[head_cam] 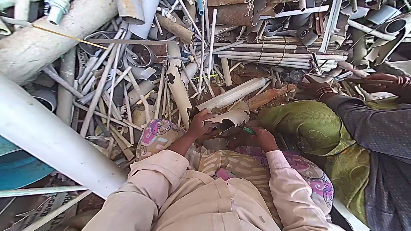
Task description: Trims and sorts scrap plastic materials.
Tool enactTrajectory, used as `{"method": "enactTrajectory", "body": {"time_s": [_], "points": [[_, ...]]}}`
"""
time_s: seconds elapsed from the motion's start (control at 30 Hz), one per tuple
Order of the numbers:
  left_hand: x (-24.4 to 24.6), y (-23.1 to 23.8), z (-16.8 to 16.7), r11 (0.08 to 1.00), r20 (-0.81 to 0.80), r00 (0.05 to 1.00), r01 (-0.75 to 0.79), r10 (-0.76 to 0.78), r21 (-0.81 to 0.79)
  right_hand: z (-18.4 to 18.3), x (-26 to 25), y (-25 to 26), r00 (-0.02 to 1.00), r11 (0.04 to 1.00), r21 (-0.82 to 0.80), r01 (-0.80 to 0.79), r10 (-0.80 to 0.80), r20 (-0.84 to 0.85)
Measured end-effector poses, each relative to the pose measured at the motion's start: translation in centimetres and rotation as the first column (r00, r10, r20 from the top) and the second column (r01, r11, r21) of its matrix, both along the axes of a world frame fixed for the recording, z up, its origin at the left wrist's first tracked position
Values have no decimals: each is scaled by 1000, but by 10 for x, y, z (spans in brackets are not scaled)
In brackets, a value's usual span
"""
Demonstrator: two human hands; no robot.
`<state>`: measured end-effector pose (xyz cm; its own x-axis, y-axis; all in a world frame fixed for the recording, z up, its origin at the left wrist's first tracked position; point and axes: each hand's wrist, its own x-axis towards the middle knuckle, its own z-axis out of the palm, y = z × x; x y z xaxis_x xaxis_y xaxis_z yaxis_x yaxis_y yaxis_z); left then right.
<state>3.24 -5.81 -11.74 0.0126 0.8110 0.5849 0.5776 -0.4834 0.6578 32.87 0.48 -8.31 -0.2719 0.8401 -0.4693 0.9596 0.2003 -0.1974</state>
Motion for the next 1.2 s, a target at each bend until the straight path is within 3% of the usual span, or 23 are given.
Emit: {"method": "enactTrajectory", "body": {"time_s": [0.27,0.4,0.5,0.63,0.7,0.9,1.07,1.2], "points": [[7,-9,3,994,-34,999,35,-39,-106,-50,11,5,946,982,-65,179,-190,-264],[14,-15,3,985,-84,990,99,-112,-144,-48,-15,-7,986,988,-27,152,-154,-62],[8,-14,9,987,-16,998,55,-58,-154,-21,-24,-15,992,999,18,26,-28,124],[1,-11,12,993,54,999,10,-4,-117,15,-22,-19,980,998,20,-52,47,194],[2,-12,11,990,41,999,31,-25,-136,8,-26,-19,978,999,24,-49,43,205],[14,-19,10,978,-113,981,142,-160,-153,-58,-38,-23,969,999,-1,45,-43,242],[14,-17,11,989,-82,991,99,-108,-108,-4,-28,-22,981,1000,-14,25,-22,195],[5,-14,11,961,-99,987,94,-124,-261,12,22,-18,998,997,-47,67,-66,23]]}}
